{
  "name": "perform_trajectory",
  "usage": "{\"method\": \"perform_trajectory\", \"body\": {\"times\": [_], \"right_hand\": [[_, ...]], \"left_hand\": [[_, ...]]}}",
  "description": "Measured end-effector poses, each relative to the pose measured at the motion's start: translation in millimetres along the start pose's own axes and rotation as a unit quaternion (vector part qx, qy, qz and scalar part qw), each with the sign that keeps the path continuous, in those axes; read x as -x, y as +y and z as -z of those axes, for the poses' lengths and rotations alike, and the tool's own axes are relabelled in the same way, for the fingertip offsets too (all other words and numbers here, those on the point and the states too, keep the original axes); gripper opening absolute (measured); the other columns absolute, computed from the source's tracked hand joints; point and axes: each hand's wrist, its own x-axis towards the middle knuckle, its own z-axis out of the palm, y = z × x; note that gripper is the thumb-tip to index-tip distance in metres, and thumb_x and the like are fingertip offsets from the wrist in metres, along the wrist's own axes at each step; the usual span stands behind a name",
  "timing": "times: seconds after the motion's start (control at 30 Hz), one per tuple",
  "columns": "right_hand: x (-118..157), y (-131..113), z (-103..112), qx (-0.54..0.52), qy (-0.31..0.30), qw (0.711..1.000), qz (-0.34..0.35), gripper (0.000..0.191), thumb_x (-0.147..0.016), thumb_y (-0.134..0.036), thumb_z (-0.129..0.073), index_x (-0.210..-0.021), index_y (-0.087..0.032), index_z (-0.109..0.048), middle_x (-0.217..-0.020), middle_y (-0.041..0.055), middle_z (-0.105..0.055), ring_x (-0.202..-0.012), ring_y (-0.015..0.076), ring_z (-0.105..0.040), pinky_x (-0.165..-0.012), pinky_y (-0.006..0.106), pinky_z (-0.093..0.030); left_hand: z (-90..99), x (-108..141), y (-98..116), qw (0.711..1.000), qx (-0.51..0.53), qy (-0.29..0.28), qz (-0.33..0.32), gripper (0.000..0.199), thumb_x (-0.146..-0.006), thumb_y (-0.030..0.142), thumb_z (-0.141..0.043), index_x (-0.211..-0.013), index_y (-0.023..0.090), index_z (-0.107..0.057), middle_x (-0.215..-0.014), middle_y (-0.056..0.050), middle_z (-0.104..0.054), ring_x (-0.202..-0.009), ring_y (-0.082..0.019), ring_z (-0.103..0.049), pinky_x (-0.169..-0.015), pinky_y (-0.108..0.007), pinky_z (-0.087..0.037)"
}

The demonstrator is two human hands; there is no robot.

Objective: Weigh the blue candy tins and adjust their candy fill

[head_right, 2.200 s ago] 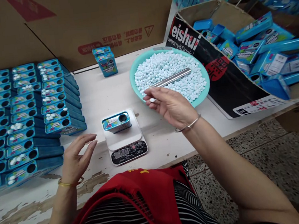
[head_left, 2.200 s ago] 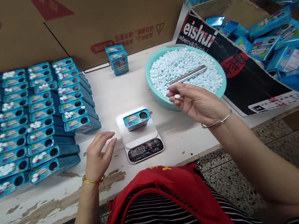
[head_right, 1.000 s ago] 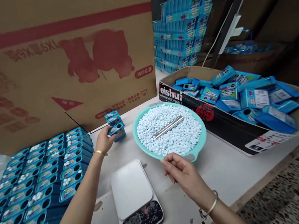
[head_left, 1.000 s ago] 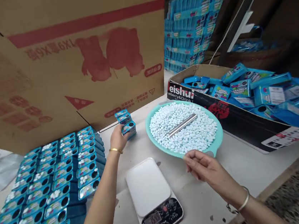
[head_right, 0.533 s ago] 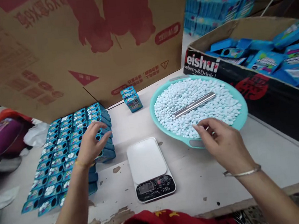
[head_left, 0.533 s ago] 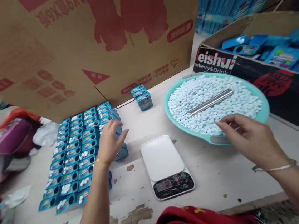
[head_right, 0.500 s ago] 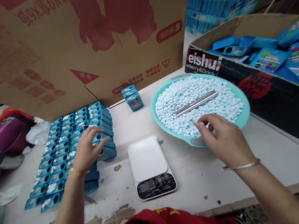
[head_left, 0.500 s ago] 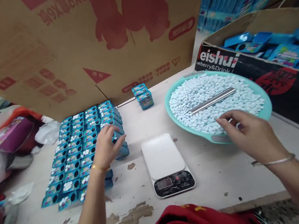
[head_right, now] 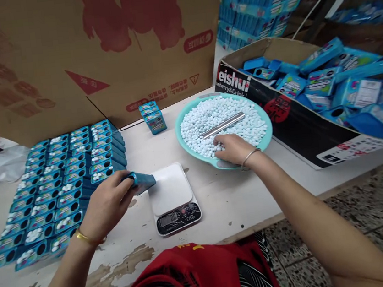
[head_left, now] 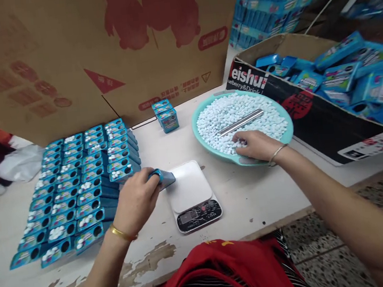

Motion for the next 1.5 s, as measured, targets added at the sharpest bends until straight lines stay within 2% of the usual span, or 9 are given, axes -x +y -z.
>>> {"method": "perform_trajectory", "body": {"times": [0.2, 0.27, 0.4, 0.53, 0.63, 0.9, 1.03, 1.2, 1.5], "right_hand": [[1, 13, -11, -0.207, 0.131, 0.967, -0.07, 0.017, -0.067, -0.023, -0.058, -0.082, -0.019, -0.066, -0.065, 0.0028, -0.062, -0.063, 0.0195, -0.055, -0.061, 0.031, -0.043], [1, 19, -10, -0.373, 0.154, 0.906, -0.123, 0.022, -0.064, -0.025, -0.063, -0.085, -0.018, -0.063, -0.059, -0.0002, -0.057, -0.053, 0.016, -0.051, -0.05, 0.028, -0.04], [-1, 32, 0, -0.639, 0.126, 0.74, -0.167, 0.021, -0.063, -0.021, -0.067, -0.082, -0.019, -0.059, -0.068, 0.0014, -0.058, -0.061, 0.0138, -0.056, -0.041, 0.02, -0.038], [3, 34, 13, -0.719, 0.083, 0.668, -0.174, 0.003, -0.075, -0.016, -0.059, -0.076, -0.018, -0.061, -0.079, 0.0032, -0.059, -0.073, 0.0107, -0.06, -0.044, 0.015, -0.042], [8, 24, 19, -0.701, 0.081, 0.688, -0.168, 0.005, -0.08, -0.013, -0.06, -0.077, -0.016, -0.063, -0.083, 0.0026, -0.059, -0.077, 0.008, -0.06, -0.051, 0.013, -0.043], [14, -2, 20, -0.454, 0.128, 0.867, -0.162, 0.01, -0.079, -0.008, -0.066, -0.089, -0.009, -0.065, -0.059, -0.0005, -0.059, -0.053, 0.0074, -0.055, -0.053, 0.023, -0.041], [17, -15, 21, -0.458, 0.103, 0.874, -0.122, 0.01, -0.078, -0.011, -0.068, -0.087, -0.008, -0.064, -0.061, 0.0002, -0.061, -0.051, 0.006, -0.054, -0.052, 0.022, -0.041], [27, -55, 20, -0.462, -0.025, 0.886, -0.028, 0.017, -0.076, -0.017, -0.07, -0.091, -0.011, -0.066, -0.059, -0.001, -0.061, -0.048, 0.0064, -0.052, -0.049, 0.021, -0.043], [28, -129, 18, -0.263, -0.155, 0.946, 0.106, 0.015, -0.083, -0.013, -0.056, -0.093, -0.012, -0.068, -0.061, -0.0022, -0.058, -0.054, 0.0084, -0.053, -0.055, 0.022, -0.041]], "left_hand": [[-13.6, -41, 41, 0.994, 0.052, -0.059, -0.071, 0.014, -0.09, 0.03, -0.049, -0.088, 0.019, -0.057, -0.094, -0.008, -0.061, -0.081, -0.02, -0.057, -0.068, -0.033, -0.046], [-19.4, -48, 45, 0.993, 0.053, -0.073, -0.077, 0.014, -0.09, 0.03, -0.051, -0.093, 0.018, -0.056, -0.092, -0.008, -0.062, -0.081, -0.021, -0.058, -0.069, -0.034, -0.047], [-18.3, -47, 36, 0.992, 0.1, -0.028, -0.069, 0.036, -0.087, 0.042, -0.057, -0.112, 0.018, -0.053, -0.106, -0.01, -0.063, -0.094, -0.023, -0.06, -0.079, -0.037, -0.048], [-12.8, -26, 14, 0.983, 0.172, 0.068, -0.006, 0.04, -0.087, 0.046, -0.057, -0.114, 0.017, -0.054, -0.105, -0.008, -0.064, -0.097, -0.021, -0.061, -0.084, -0.035, -0.049], [-15.8, -2, -4, 0.972, 0.199, 0.106, 0.069, 0.03, -0.088, 0.041, -0.057, -0.106, 0.017, -0.059, -0.099, -0.006, -0.066, -0.09, -0.017, -0.063, -0.082, -0.032, -0.05], [-35.7, 42, -19, 0.955, 0.237, 0.091, 0.154, 0.025, -0.086, 0.038, -0.059, -0.1, 0.018, -0.062, -0.091, -0.003, -0.067, -0.077, -0.013, -0.064, -0.075, -0.027, -0.052], [-40.6, 43, -14, 0.951, 0.253, 0.088, 0.153, 0.024, -0.087, 0.037, -0.058, -0.101, 0.018, -0.062, -0.092, -0.003, -0.068, -0.079, -0.013, -0.064, -0.075, -0.027, -0.052], [-45.1, 37, -10, 0.953, 0.264, 0.084, 0.125, 0.022, -0.087, 0.035, -0.058, -0.101, 0.018, -0.062, -0.094, -0.004, -0.068, -0.081, -0.013, -0.064, -0.076, -0.027, -0.051], [-47.5, 35, -8, 0.952, 0.274, 0.089, 0.106, 0.021, -0.088, 0.035, -0.058, -0.101, 0.018, -0.061, -0.095, -0.004, -0.068, -0.083, -0.014, -0.064, -0.077, -0.028, -0.051]]}}
